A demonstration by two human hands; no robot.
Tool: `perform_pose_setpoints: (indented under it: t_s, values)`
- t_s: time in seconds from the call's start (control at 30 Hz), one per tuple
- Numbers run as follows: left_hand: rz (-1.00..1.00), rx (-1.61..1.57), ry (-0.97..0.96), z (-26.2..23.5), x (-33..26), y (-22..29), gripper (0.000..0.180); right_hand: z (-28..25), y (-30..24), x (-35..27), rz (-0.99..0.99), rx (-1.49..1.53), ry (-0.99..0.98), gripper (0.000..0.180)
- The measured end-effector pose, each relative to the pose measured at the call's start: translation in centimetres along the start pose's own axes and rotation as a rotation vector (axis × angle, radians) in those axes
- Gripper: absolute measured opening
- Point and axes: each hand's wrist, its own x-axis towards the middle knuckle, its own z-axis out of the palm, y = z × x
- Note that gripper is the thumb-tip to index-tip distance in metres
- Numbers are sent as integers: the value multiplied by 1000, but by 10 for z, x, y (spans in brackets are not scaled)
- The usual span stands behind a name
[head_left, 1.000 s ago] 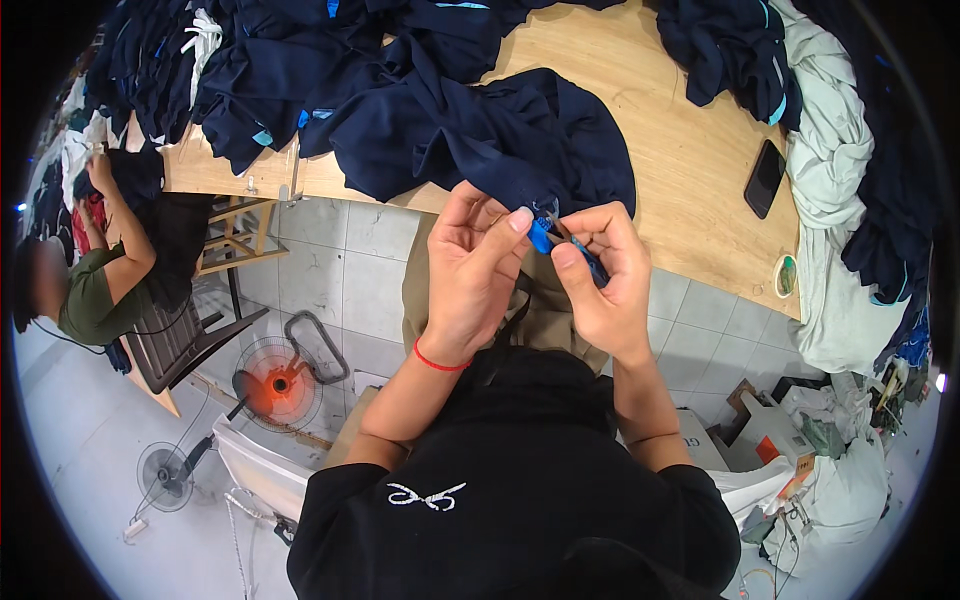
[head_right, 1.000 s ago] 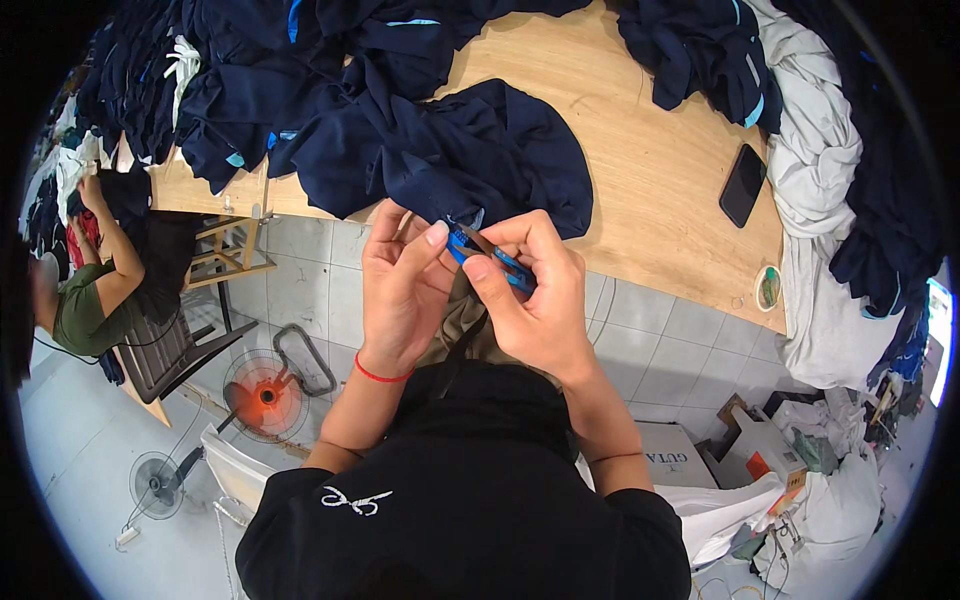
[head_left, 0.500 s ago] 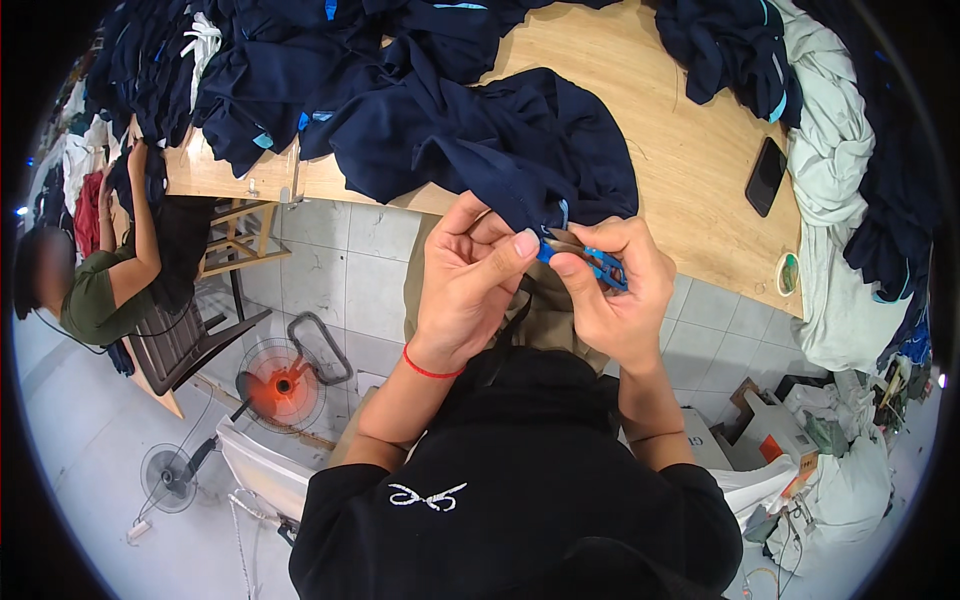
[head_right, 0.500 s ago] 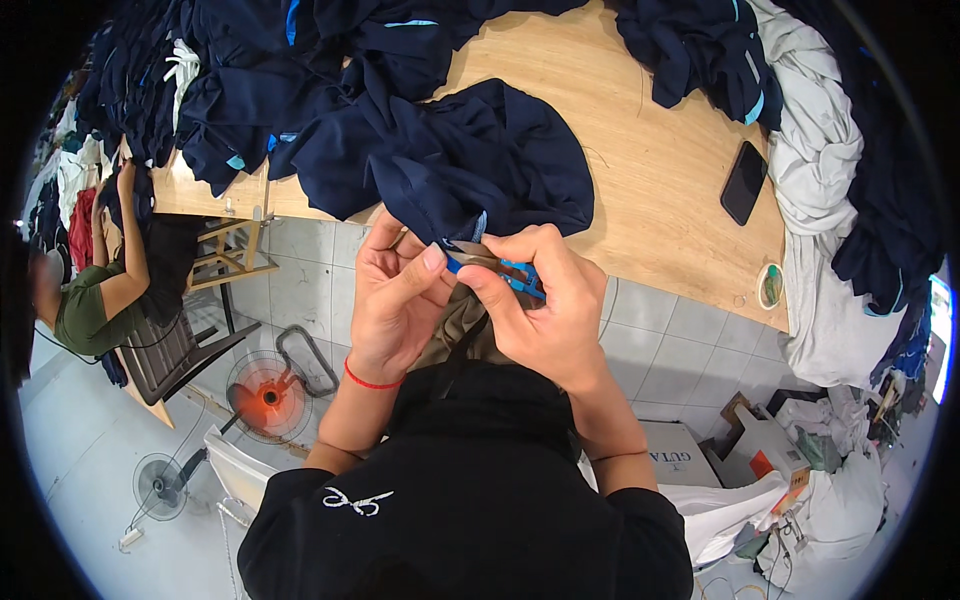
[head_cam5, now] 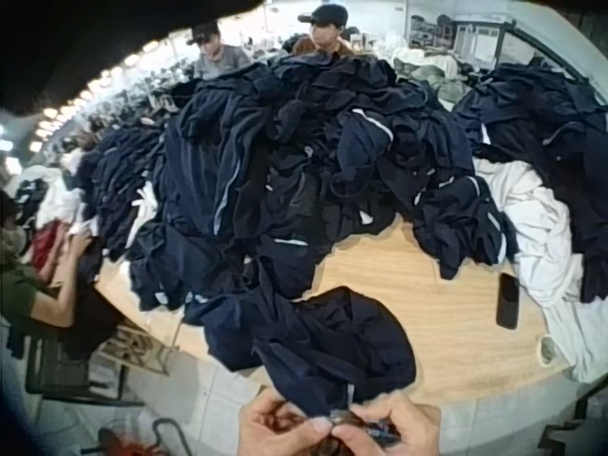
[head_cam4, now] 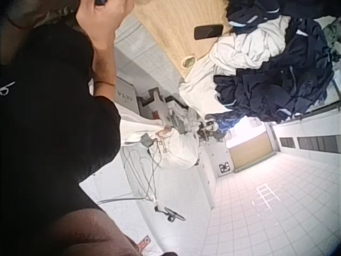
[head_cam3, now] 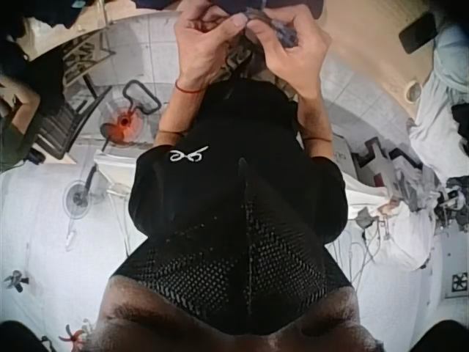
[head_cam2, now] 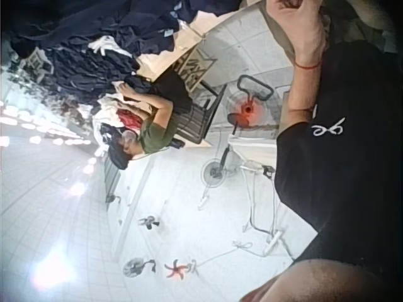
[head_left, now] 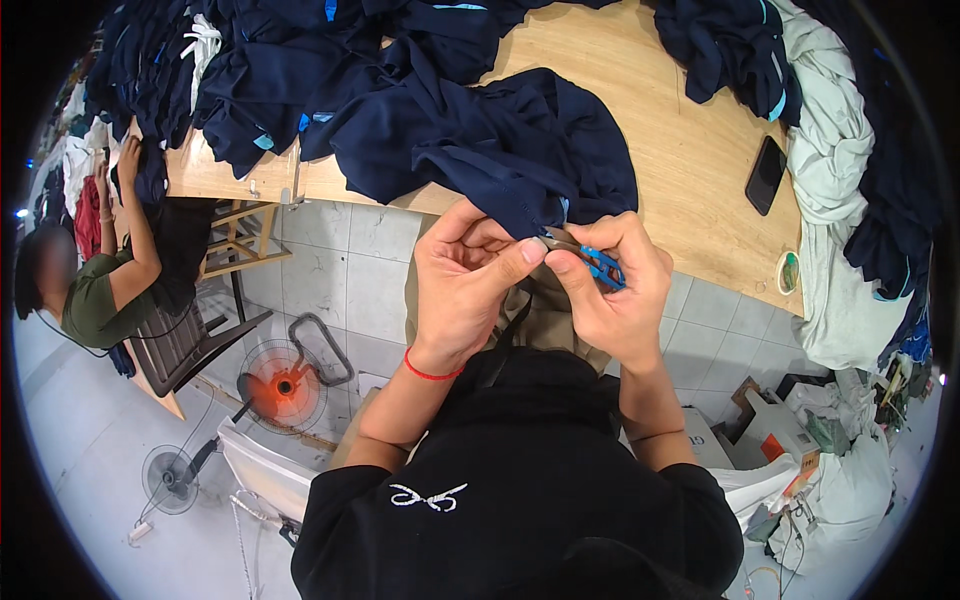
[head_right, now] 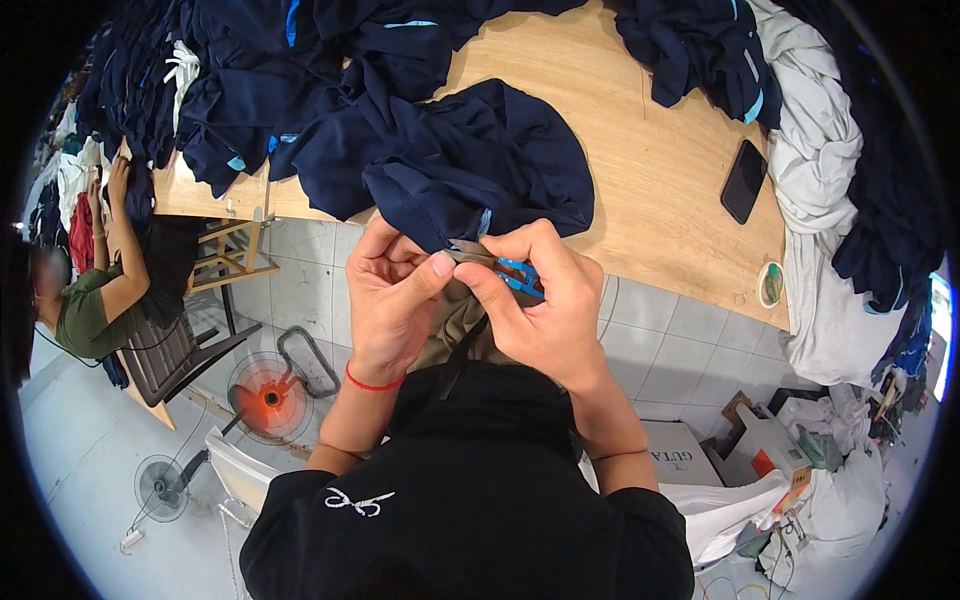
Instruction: Trimming loose threads from blue athletic pants using small hand snips.
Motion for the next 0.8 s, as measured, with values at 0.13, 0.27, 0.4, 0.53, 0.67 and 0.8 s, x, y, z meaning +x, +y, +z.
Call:
perform_pose_setpoints:
  t_s: [0.13,0.27,0.4,0.53,0.67,0.8]
  values:
    - [8,49,27,-1,-1,0,43,1,-1,-1,29,8,-7,25]
    - [6,59,41,1,0,-1,43,3,5,-3,105,97,-10,22]
    - [-10,51,43,-1,0,-2,43,5,7,-5,166,192,-5,21]
    - [-9,71,43,0,0,0,43,5,5,-4,162,178,-9,21]
    - [32,118,44,0,0,1,42,3,4,-4,195,182,-40,20]
    - [15,124,44,-1,0,1,42,5,6,-2,196,256,-12,18]
